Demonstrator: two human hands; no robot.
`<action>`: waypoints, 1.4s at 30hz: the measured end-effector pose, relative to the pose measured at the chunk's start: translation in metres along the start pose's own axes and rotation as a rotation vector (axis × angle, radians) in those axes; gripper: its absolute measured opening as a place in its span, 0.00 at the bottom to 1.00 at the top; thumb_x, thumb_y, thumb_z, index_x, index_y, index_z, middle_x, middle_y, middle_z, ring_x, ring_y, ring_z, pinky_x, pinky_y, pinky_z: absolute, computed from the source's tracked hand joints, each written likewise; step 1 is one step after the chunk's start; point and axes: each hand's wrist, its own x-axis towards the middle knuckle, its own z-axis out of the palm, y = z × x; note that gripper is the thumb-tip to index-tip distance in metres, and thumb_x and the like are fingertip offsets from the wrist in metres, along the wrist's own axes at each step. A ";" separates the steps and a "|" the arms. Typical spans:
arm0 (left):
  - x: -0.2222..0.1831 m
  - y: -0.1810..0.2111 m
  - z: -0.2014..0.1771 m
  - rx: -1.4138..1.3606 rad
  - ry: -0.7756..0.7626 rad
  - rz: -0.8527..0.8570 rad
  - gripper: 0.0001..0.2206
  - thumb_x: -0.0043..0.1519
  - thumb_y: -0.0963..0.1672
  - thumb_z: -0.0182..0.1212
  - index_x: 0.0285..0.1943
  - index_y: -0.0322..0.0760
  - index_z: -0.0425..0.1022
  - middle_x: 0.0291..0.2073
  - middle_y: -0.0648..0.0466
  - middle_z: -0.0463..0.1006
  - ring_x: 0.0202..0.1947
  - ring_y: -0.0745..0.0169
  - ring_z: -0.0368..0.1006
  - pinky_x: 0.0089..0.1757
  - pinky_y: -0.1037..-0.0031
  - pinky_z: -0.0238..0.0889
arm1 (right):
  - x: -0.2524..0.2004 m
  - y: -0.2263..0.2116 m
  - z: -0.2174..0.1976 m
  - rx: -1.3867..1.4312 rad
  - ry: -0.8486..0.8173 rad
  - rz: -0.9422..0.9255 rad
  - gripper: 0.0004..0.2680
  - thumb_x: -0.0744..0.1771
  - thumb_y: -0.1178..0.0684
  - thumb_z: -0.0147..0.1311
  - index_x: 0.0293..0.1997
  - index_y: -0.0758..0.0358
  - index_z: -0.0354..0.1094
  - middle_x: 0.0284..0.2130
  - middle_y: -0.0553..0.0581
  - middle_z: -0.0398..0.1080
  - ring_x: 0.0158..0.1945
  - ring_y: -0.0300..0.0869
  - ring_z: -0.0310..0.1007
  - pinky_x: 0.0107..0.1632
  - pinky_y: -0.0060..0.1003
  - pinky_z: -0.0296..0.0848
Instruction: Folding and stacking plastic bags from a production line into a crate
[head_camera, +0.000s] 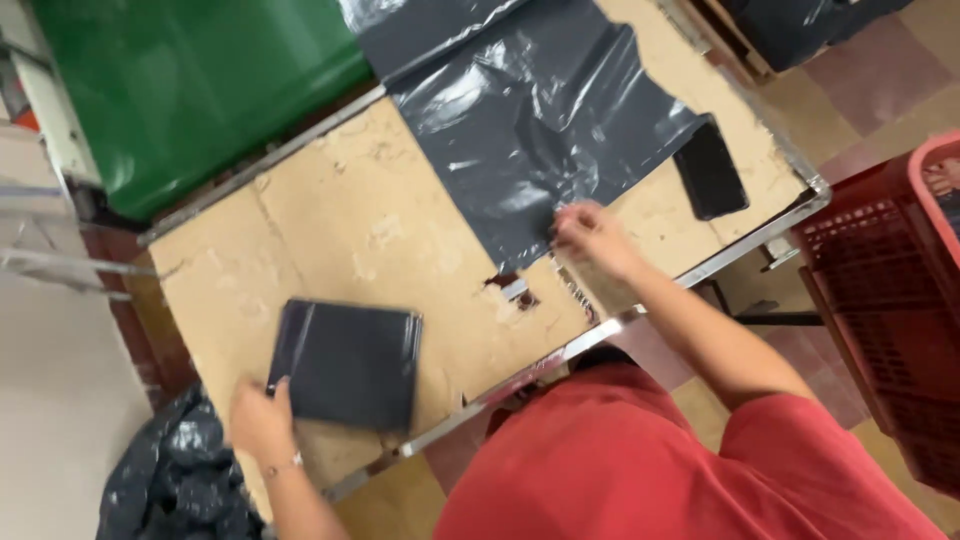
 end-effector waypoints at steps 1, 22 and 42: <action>-0.004 0.020 -0.011 0.229 0.045 -0.052 0.21 0.60 0.57 0.66 0.46 0.41 0.77 0.41 0.46 0.79 0.42 0.39 0.74 0.36 0.51 0.66 | 0.038 0.008 -0.040 -0.189 0.160 -0.268 0.08 0.69 0.54 0.53 0.53 0.62 0.69 0.44 0.56 0.73 0.41 0.38 0.73 0.46 0.32 0.74; 0.028 0.425 0.087 -0.279 -0.282 -0.095 0.13 0.63 0.51 0.60 0.35 0.39 0.71 0.32 0.47 0.78 0.37 0.39 0.74 0.37 0.50 0.63 | 0.278 -0.117 -0.219 -0.728 -0.087 -0.450 0.09 0.64 0.52 0.57 0.32 0.59 0.58 0.33 0.51 0.54 0.36 0.41 0.57 0.41 0.38 0.57; -0.066 0.287 -0.132 -0.816 -0.120 0.420 0.19 0.63 0.37 0.50 0.50 0.50 0.87 0.42 0.56 0.87 0.48 0.56 0.80 0.53 0.69 0.69 | -0.014 -0.072 -0.204 -0.081 -0.011 -0.535 0.28 0.63 0.33 0.55 0.64 0.65 0.67 0.53 0.60 0.71 0.55 0.41 0.69 0.60 0.35 0.67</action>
